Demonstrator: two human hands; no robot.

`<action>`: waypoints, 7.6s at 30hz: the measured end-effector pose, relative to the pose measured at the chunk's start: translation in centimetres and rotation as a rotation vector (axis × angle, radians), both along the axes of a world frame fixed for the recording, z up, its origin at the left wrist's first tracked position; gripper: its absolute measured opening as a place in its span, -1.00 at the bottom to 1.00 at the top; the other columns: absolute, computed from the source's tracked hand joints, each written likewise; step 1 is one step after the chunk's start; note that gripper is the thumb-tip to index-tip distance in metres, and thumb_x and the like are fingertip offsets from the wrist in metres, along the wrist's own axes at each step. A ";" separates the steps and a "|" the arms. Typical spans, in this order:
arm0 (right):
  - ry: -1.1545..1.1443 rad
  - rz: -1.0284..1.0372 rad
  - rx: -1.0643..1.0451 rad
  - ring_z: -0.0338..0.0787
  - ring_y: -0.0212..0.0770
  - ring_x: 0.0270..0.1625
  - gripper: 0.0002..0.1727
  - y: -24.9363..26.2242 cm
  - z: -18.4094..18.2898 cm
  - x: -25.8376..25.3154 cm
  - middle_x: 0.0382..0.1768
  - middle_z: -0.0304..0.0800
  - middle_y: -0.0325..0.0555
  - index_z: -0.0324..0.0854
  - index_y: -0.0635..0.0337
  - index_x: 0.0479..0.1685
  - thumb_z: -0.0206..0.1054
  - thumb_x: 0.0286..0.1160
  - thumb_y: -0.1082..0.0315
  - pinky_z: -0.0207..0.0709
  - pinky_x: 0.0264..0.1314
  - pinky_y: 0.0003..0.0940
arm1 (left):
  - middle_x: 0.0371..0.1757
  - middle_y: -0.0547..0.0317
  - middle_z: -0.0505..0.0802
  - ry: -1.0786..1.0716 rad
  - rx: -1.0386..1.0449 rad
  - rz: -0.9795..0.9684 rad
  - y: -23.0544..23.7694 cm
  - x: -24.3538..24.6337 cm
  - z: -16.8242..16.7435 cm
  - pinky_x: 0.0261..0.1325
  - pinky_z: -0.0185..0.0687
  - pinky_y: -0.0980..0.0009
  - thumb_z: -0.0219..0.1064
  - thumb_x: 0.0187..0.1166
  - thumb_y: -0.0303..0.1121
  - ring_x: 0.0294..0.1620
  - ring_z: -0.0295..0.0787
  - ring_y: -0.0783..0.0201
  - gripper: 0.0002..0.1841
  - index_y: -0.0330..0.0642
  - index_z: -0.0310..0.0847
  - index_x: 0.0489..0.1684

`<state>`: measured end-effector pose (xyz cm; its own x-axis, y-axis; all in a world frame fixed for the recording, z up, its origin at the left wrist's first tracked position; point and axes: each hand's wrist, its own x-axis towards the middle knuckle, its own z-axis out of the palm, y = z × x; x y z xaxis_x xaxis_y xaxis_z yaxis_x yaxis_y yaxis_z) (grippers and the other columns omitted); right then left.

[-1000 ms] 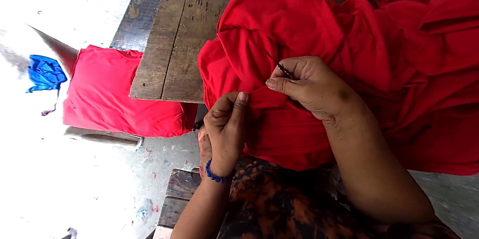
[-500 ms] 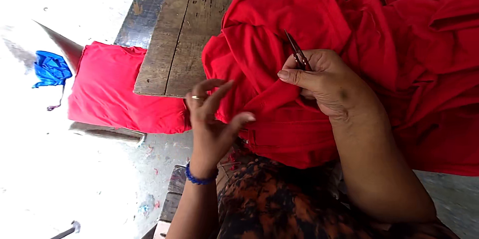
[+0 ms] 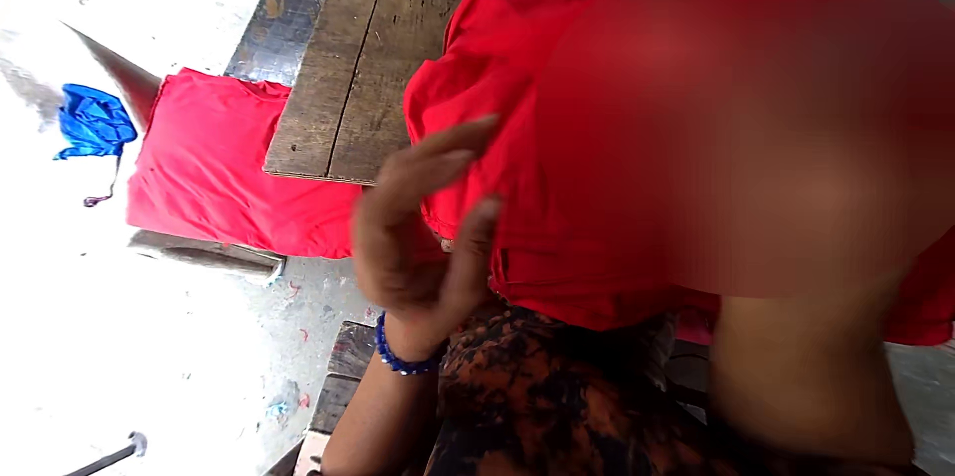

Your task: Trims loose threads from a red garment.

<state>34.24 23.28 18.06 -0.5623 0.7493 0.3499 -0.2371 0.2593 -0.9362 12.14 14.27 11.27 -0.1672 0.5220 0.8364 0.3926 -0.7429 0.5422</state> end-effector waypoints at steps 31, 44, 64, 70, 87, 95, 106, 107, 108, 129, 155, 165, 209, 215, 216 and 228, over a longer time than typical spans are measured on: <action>-0.404 -0.155 0.587 0.62 -0.48 -0.20 -0.68 -4.1 -8.1 -7.4 -0.15 0.66 -0.11 0.65 0.29 -0.17 0.64 0.23 0.32 0.53 -0.21 -0.72 | 0.31 0.24 0.76 -0.799 -0.390 -0.354 -3.5 -1.6 -4.2 0.26 0.77 0.35 0.55 0.49 -0.35 0.20 0.78 0.35 -0.45 -0.08 0.54 0.50; -0.078 -0.223 0.538 0.59 -0.64 -0.30 -0.89 -4.1 -6.8 -4.6 -0.19 0.69 -0.25 0.61 0.26 -0.24 0.45 0.36 0.53 0.48 -0.32 -0.83 | -0.11 0.41 0.91 -0.629 -0.287 -0.146 -3.4 -2.4 -4.7 -0.11 0.81 0.56 0.59 0.43 -0.34 -0.20 0.84 0.53 -0.77 -0.01 0.84 0.02; -0.095 -0.299 0.719 0.65 -0.54 -0.22 -0.84 -4.1 -7.9 -3.3 -0.22 0.71 -0.12 0.61 0.32 -0.31 0.51 0.25 0.56 0.53 -0.18 -0.78 | 0.56 0.26 0.60 -0.594 -0.383 -0.282 -3.7 3.1 -3.3 0.44 0.70 0.21 0.42 0.59 -0.28 0.42 0.69 0.29 -0.07 0.04 -0.23 0.88; -0.196 -0.289 0.857 0.70 -0.44 -0.23 -0.92 -4.5 -8.5 -3.8 -0.24 0.74 0.00 0.66 0.36 -0.38 0.46 0.26 0.58 0.54 -0.23 -0.74 | 0.34 0.17 0.76 -0.683 -0.299 -0.159 -3.2 4.1 -3.2 0.24 0.85 0.25 0.60 0.18 -0.75 0.15 0.87 0.25 -0.27 -0.16 0.48 0.44; -0.326 -0.175 0.549 0.58 -0.59 -0.12 -0.70 -4.7 -6.5 -3.1 -0.13 0.58 -0.21 0.61 0.34 -0.03 0.34 0.65 0.21 0.48 -0.14 -0.79 | -0.06 0.31 0.82 -0.849 -0.233 -0.226 -3.0 3.0 -3.5 0.10 0.86 0.34 0.18 0.80 -0.34 -0.02 0.86 0.39 -0.92 0.03 0.60 0.00; -0.399 -0.419 0.641 0.62 -0.47 -0.19 -0.61 -5.4 -7.8 -5.1 -0.17 0.63 -0.11 0.51 0.23 -0.27 0.66 0.16 0.28 0.45 -0.26 -0.71 | 0.09 0.30 0.80 -0.898 -0.197 -0.294 -3.2 3.1 -3.3 0.09 0.88 0.30 0.30 0.73 -0.23 0.05 0.88 0.31 -0.83 0.17 0.40 0.10; -0.160 -0.442 0.809 0.53 -0.50 -0.31 -0.74 -5.6 -8.4 -4.6 -0.26 0.55 -0.11 0.34 0.19 -0.36 0.40 0.28 0.58 0.39 -0.30 -0.78 | 0.17 0.13 0.82 -0.760 -0.347 -0.123 -3.5 2.8 -1.8 0.07 0.91 0.27 0.52 0.22 -0.83 0.02 0.92 0.21 -0.16 0.00 0.17 0.47; -0.163 -0.452 0.824 0.52 -0.51 -0.33 -0.74 -5.6 -8.4 -4.5 -0.26 0.55 -0.11 0.34 0.18 -0.37 0.40 0.28 0.58 0.38 -0.31 -0.78 | 0.16 0.15 0.82 -0.737 -0.348 -0.121 -3.6 2.7 -1.9 0.08 0.90 0.30 0.53 0.26 -0.78 0.02 0.91 0.24 -0.27 -0.04 0.32 0.41; -0.169 -0.455 0.834 0.53 -0.50 -0.32 -0.74 -5.6 -8.4 -4.4 -0.26 0.56 -0.11 0.34 0.18 -0.38 0.40 0.30 0.57 0.39 -0.30 -0.78 | 0.09 0.15 0.85 -0.716 -0.350 -0.104 -3.8 2.6 -2.1 0.02 0.91 0.32 0.54 0.29 -0.74 -0.05 0.91 0.27 -0.41 -0.10 0.51 0.30; -0.535 -0.352 0.747 0.63 -0.40 -0.35 -0.65 -6.3 -6.4 -4.3 -0.41 0.69 -0.15 0.77 0.31 -0.14 0.39 0.63 0.12 0.43 -0.34 -0.56 | -0.12 0.28 0.85 -0.959 -0.258 -0.360 -4.2 2.7 -3.2 -0.02 0.90 0.35 0.40 0.63 -0.34 -0.13 0.89 0.38 -0.93 -0.02 0.70 -0.07; -0.501 -0.391 0.798 0.55 -0.37 -0.39 -0.67 -6.7 -6.6 -5.0 -0.46 0.59 -0.13 0.73 0.34 -0.19 0.34 0.67 0.18 0.35 -0.38 -0.56 | -0.15 0.62 0.73 -0.359 -0.079 -0.030 -3.4 3.3 -5.0 -0.06 0.62 0.78 0.27 0.76 -0.27 -0.16 0.66 0.79 -0.94 0.11 0.55 0.03; -0.455 -0.363 0.755 0.57 -0.41 -0.38 -0.68 -6.6 -7.3 -4.7 -0.46 0.59 -0.15 0.70 0.33 -0.21 0.34 0.67 0.18 0.39 -0.35 -0.60 | -0.15 0.64 0.67 -0.445 -0.099 -0.018 -2.8 3.4 -5.1 -0.07 0.59 0.77 0.18 0.81 -0.20 -0.13 0.61 0.79 -0.98 0.20 0.49 0.00; -0.276 -0.299 0.340 0.54 -0.69 -0.43 -0.88 -6.5 -7.7 -5.5 -0.44 0.65 -0.31 0.66 0.35 -0.18 0.42 0.34 0.57 0.43 -0.39 -0.87 | -0.14 0.21 0.88 -0.976 -0.219 -0.186 -3.2 2.3 -3.5 -0.02 0.88 0.39 0.32 0.69 -0.45 -0.16 0.89 0.38 -0.90 -0.13 0.76 -0.04; -0.388 -0.300 0.559 0.64 -0.60 -0.25 -0.70 -6.2 -7.1 -4.8 -0.29 0.70 -0.21 0.65 0.36 -0.04 0.38 0.64 0.22 0.52 -0.18 -0.76 | -0.17 0.30 0.89 -0.920 -0.122 -0.213 -3.4 2.5 -3.5 0.00 0.91 0.36 0.41 0.61 -0.39 -0.15 0.91 0.39 -0.92 -0.03 0.72 -0.06; -0.401 -0.306 0.612 0.66 -0.56 -0.23 -0.70 -6.1 -7.1 -4.7 -0.30 0.70 -0.18 0.68 0.36 -0.09 0.38 0.64 0.22 0.53 -0.17 -0.72 | -0.17 0.32 0.88 -0.898 -0.115 -0.210 -3.4 2.6 -3.6 0.00 0.91 0.38 0.42 0.60 -0.39 -0.16 0.90 0.41 -0.91 -0.02 0.71 -0.05; -0.484 -0.414 0.833 0.57 -0.32 -0.38 -0.69 -6.6 -7.1 -5.1 -0.46 0.58 -0.11 0.66 0.32 -0.19 0.30 0.71 0.19 0.38 -0.35 -0.51 | -0.13 0.52 0.82 -0.512 -0.084 -0.117 -3.7 3.3 -4.3 -0.02 0.80 0.59 0.40 0.65 -0.35 -0.09 0.79 0.62 -0.89 0.07 0.66 0.00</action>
